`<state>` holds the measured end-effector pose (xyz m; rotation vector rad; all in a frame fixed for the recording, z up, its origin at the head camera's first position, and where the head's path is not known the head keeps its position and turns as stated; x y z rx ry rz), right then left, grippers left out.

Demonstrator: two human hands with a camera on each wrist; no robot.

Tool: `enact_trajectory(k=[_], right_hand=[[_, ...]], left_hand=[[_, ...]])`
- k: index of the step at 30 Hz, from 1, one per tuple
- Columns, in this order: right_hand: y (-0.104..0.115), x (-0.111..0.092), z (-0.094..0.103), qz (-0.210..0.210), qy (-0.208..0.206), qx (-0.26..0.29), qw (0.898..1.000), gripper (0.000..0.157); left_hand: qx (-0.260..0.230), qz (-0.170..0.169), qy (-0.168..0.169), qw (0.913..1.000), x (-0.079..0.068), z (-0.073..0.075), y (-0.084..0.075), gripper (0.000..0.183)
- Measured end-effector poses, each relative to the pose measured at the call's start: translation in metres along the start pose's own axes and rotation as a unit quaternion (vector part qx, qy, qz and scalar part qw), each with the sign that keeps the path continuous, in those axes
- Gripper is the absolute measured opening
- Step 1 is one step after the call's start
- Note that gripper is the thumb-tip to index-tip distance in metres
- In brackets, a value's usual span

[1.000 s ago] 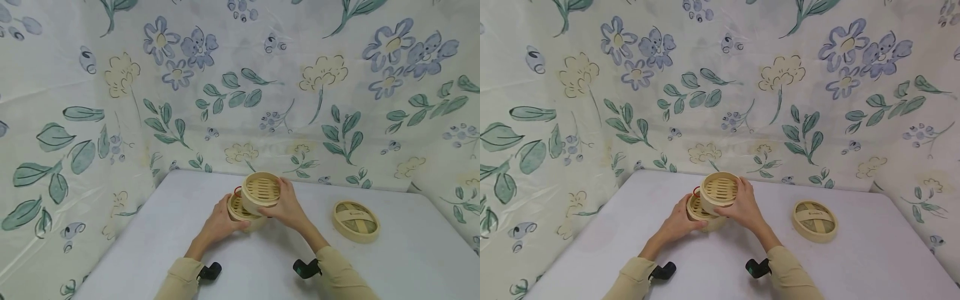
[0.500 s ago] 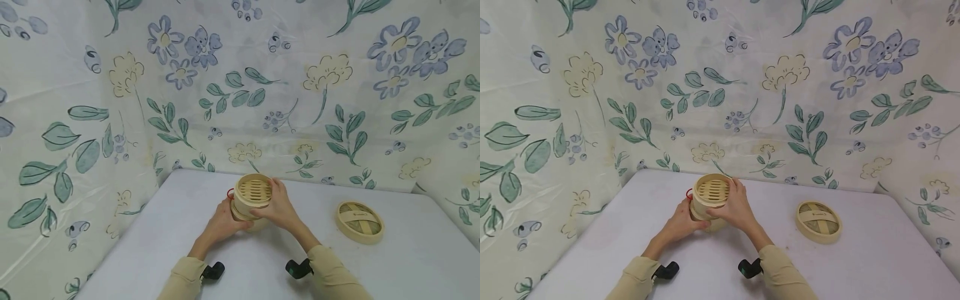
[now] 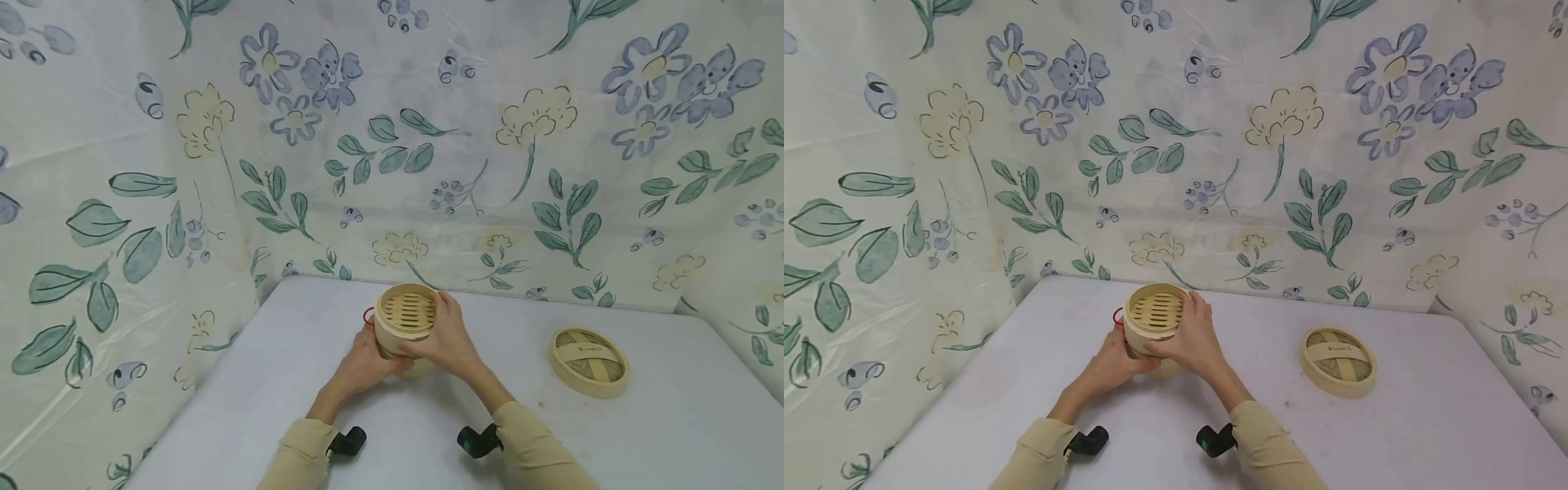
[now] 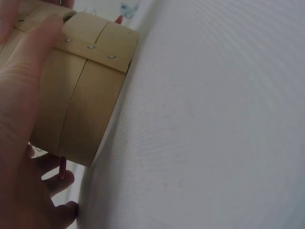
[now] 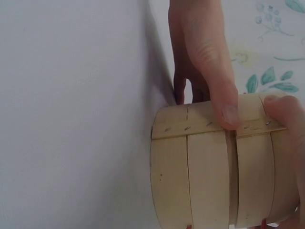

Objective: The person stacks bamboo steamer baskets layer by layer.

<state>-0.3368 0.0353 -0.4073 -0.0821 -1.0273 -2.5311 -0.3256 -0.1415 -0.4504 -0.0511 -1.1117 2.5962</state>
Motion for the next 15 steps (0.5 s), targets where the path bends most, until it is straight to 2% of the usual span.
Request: enact_trajectory(k=[4,11,15], right_hand=[[0.004,-0.0009,-0.0005,0.006,-0.009,-0.009,1.0,0.112],[0.0053,-0.0029,-0.0031,0.011,-0.025,-0.044,0.999,0.111],[0.0039,-0.0049,-0.0052,0.01,-0.033,-0.045,0.998,0.11]], left_hand=[[-0.007,0.001,-0.004,1.0,0.0009,-0.0001,-0.0005,0.104],[0.021,0.031,-0.003,0.9993,0.0006,-0.0029,-0.0012,0.108],[0.032,0.028,-0.007,0.9991,-0.0016,-0.0032,-0.0028,0.11]])
Point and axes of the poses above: each hand's wrist, its own x-axis towards the middle knuckle, its own z-axis out of the back of the hand, y = z × x, the point moved 2 cm from there along x, towards the middle knuckle, and after that the axes turned 12 degrees about y, right-handed, at the moved point
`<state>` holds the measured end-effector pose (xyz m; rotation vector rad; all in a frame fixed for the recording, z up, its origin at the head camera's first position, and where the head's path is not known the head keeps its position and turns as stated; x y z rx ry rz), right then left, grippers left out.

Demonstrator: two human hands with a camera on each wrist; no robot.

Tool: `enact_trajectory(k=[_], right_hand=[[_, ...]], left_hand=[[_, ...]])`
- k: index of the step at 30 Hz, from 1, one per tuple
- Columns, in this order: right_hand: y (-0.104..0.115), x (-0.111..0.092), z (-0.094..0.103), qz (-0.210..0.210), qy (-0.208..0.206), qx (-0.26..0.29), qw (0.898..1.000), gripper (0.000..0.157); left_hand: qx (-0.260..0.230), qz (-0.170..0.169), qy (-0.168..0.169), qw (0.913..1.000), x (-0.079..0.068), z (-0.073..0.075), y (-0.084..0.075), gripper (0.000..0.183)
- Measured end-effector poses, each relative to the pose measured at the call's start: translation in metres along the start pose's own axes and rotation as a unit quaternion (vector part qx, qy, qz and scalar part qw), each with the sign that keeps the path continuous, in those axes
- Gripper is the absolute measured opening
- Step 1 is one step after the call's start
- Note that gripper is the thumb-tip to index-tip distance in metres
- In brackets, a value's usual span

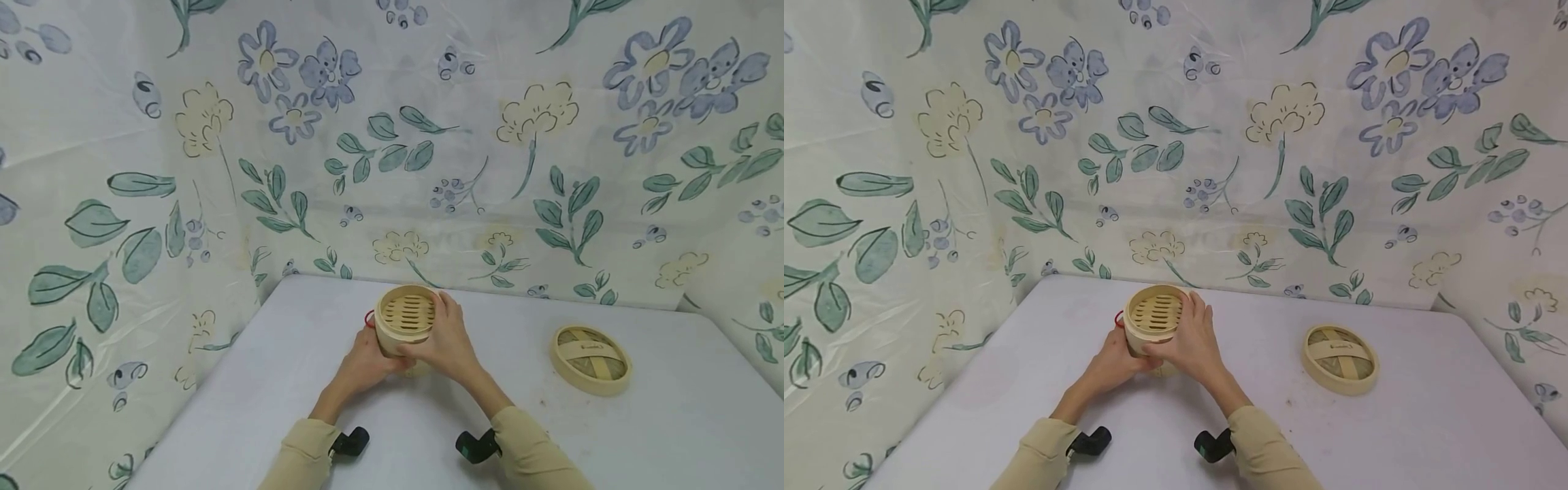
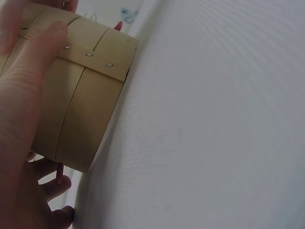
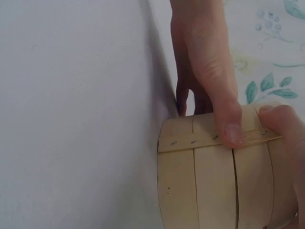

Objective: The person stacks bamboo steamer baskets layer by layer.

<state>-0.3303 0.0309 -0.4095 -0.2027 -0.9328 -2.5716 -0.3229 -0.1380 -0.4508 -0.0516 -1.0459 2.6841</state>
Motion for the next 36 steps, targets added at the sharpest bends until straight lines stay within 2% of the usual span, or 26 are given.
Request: enact_trajectory(k=[10,19,22,26,29,36], right_hand=[[-0.004,-0.002,-0.001,-0.002,-0.003,-0.016,1.0,0.111],[-0.007,-0.003,0.001,0.024,0.03,-0.033,0.999,0.116],[-0.011,-0.004,0.003,0.028,0.045,-0.02,0.998,0.116],[-0.017,-0.006,0.007,0.013,0.063,0.019,0.998,0.114],[-0.02,-0.009,0.014,0.002,0.067,0.052,0.996,0.113],[-0.037,-0.017,0.036,-0.011,0.058,0.073,0.996,0.111]], left_hand=[[0.003,0.012,0.0,0.9999,0.002,-0.001,0.001,0.108],[0.0,0.016,-0.002,0.9999,0.003,-0.002,0.005,0.11],[-0.001,0.008,-0.005,1.0,0.005,-0.003,0.006,0.11],[-0.007,0.001,-0.007,0.9999,0.005,-0.003,0.007,0.109],[-0.016,-0.001,-0.008,0.9998,0.005,-0.003,0.007,0.107],[-0.035,0.003,-0.002,0.9994,0.004,-0.001,0.005,0.105]])
Point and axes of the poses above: each hand's wrist, its own x-axis towards the middle knuckle, its own z-axis out of the back of the hand, y = z × x, the point moved 2 cm from there along x, towards the middle knuckle, and after that the axes turned 12 degrees about y, right-handed, at the moved point
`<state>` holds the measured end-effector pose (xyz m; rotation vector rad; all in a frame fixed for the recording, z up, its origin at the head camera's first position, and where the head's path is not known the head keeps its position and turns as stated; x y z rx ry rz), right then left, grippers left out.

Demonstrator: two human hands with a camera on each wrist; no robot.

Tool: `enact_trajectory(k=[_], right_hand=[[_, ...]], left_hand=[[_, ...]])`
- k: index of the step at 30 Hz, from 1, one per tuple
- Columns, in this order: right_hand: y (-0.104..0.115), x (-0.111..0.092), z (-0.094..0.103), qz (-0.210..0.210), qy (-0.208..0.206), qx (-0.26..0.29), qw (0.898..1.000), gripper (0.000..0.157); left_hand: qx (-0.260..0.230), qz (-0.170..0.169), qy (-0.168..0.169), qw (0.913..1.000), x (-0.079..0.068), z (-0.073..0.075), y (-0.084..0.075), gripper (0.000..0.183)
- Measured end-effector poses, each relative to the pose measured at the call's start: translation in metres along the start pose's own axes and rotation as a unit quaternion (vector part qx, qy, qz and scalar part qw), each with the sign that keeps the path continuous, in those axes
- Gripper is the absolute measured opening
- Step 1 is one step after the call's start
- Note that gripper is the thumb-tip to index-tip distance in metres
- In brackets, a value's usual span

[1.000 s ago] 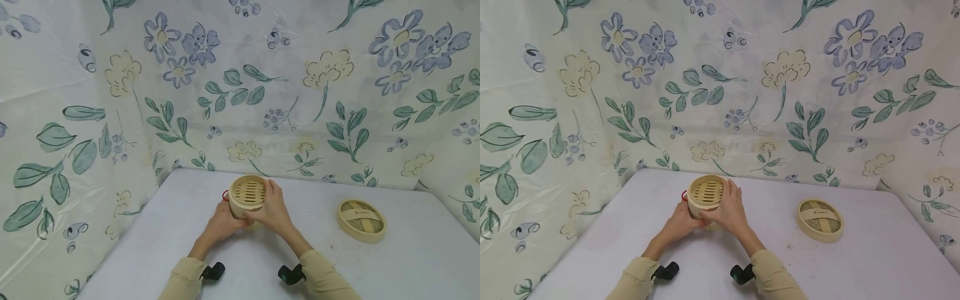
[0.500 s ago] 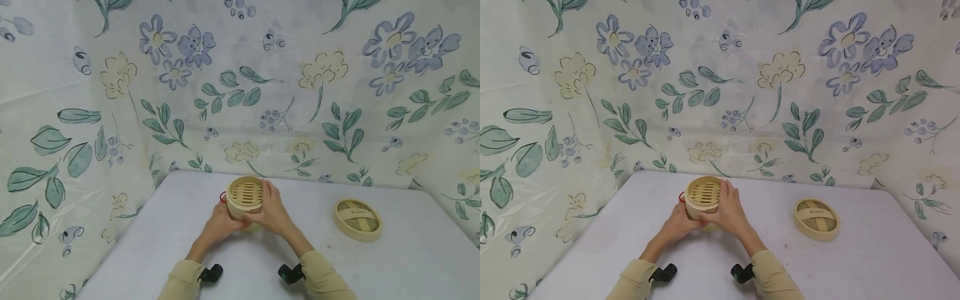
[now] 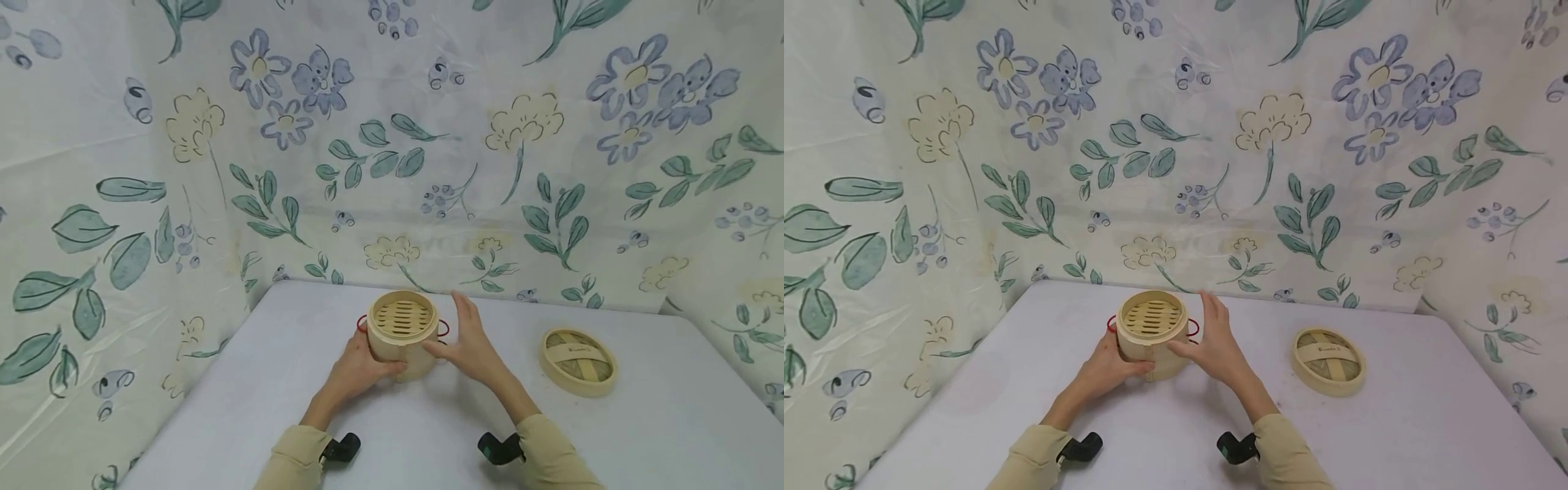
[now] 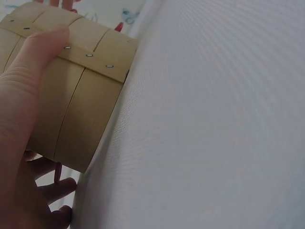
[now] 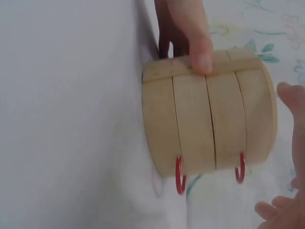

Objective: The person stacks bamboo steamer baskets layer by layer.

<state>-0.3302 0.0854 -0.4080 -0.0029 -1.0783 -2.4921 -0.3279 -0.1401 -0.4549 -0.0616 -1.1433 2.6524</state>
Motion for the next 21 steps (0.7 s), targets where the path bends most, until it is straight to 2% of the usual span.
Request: enact_trajectory(k=[5,8,15,21], right_hand=[[-0.016,-0.015,0.012,-0.015,-0.023,0.034,0.999,0.107],[-0.027,-0.024,0.018,-0.023,-0.026,0.036,0.999,0.104],[-0.053,-0.051,0.03,-0.037,-0.023,0.0,0.999,0.102],[-0.071,-0.065,0.049,-0.017,-0.028,-0.015,0.999,0.098]], left_hand=[[-0.001,-0.001,-0.001,1.0,0.001,0.0,0.002,0.105],[0.0,0.002,0.001,1.0,0.001,-0.001,0.003,0.105],[0.01,0.013,0.002,0.9999,0.0,-0.001,0.002,0.107],[0.008,0.026,0.002,0.9996,0.001,-0.002,0.002,0.109]])
Point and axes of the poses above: each hand's wrist, its own x-axis towards the middle knuckle, its own z-axis out of the back of the hand, y = z × x, the point moved 2 cm from there along x, towards the middle knuckle, and after that the axes turned 12 degrees about y, right-handed, at the moved point
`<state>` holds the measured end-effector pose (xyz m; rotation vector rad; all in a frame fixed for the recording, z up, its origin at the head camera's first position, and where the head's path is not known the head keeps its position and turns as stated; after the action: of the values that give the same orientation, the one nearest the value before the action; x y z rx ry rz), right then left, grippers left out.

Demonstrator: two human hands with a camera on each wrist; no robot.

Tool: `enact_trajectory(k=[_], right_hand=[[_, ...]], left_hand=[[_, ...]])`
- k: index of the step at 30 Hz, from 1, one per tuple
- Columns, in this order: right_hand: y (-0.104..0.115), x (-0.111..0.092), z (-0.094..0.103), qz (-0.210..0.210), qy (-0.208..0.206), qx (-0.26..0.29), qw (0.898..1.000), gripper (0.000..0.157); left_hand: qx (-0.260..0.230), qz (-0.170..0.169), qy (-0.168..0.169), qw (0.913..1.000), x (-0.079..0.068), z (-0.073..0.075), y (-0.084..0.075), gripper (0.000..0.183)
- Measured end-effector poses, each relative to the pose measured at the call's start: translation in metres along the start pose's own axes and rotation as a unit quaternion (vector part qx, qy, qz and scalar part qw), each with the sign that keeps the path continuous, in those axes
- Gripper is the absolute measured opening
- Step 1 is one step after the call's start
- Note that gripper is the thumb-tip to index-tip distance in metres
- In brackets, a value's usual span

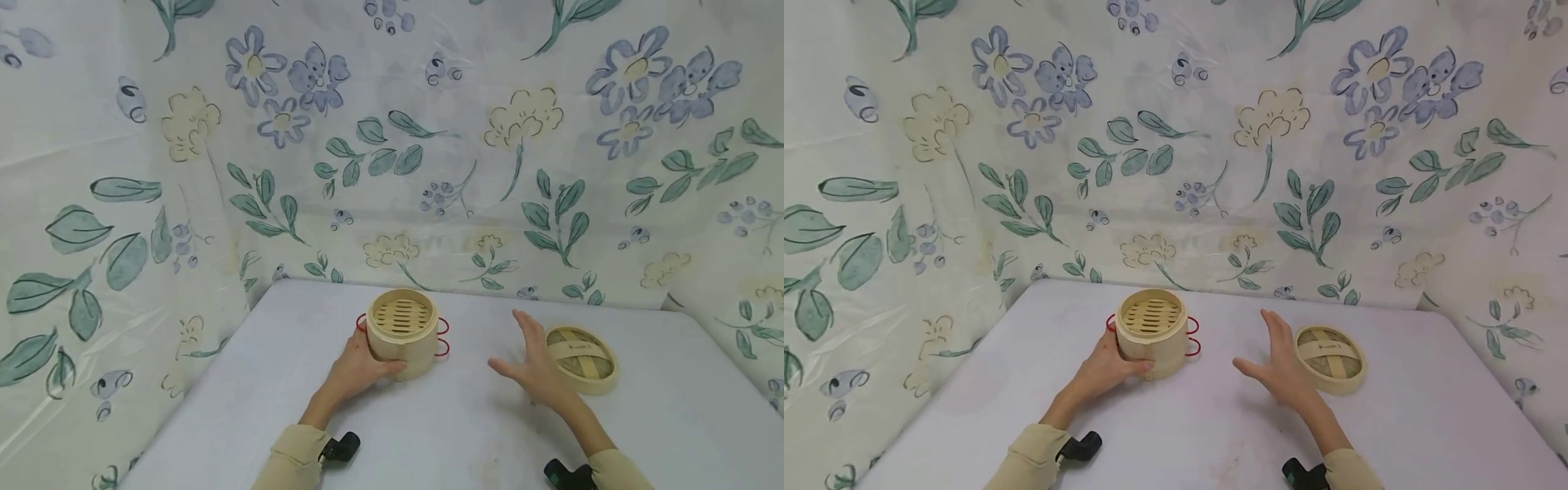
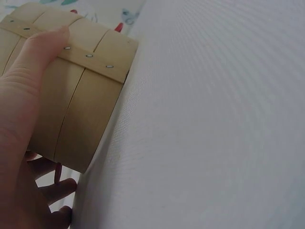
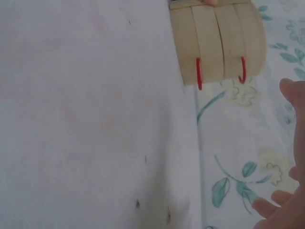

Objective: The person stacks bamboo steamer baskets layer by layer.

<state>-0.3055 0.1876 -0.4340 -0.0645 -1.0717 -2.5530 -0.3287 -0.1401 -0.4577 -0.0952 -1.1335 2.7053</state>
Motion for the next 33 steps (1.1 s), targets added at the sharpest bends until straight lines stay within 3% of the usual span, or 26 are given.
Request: enact_trajectory(k=[10,16,21,33], right_hand=[[-0.029,-0.015,0.062,-0.006,-0.023,-0.02,1.0,0.098],[-0.055,-0.029,0.091,-0.049,-0.017,-0.032,0.998,0.098],[-0.072,-0.038,0.097,-0.075,-0.004,-0.063,0.995,0.1],[-0.088,-0.044,0.087,-0.116,0.076,-0.055,0.989,0.097]], left_hand=[[-0.027,-0.008,0.004,0.9996,-0.001,0.003,-0.005,0.107],[-0.016,0.012,0.009,0.9998,0.0,0.004,-0.006,0.11],[-0.013,0.011,0.01,0.9998,0.002,0.003,-0.006,0.11],[-0.011,0.009,0.006,0.9999,0.0,0.0,-0.004,0.111]])
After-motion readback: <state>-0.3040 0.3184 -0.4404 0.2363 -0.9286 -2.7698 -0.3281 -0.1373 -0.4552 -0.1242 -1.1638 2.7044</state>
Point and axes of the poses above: each hand's wrist, its own x-axis towards the middle knuckle, its own z-axis out of the back of the hand, y = z × x, the point moved 2 cm from there along x, towards the middle knuckle, and after that the axes turned 12 degrees about y, right-handed, at the moved point
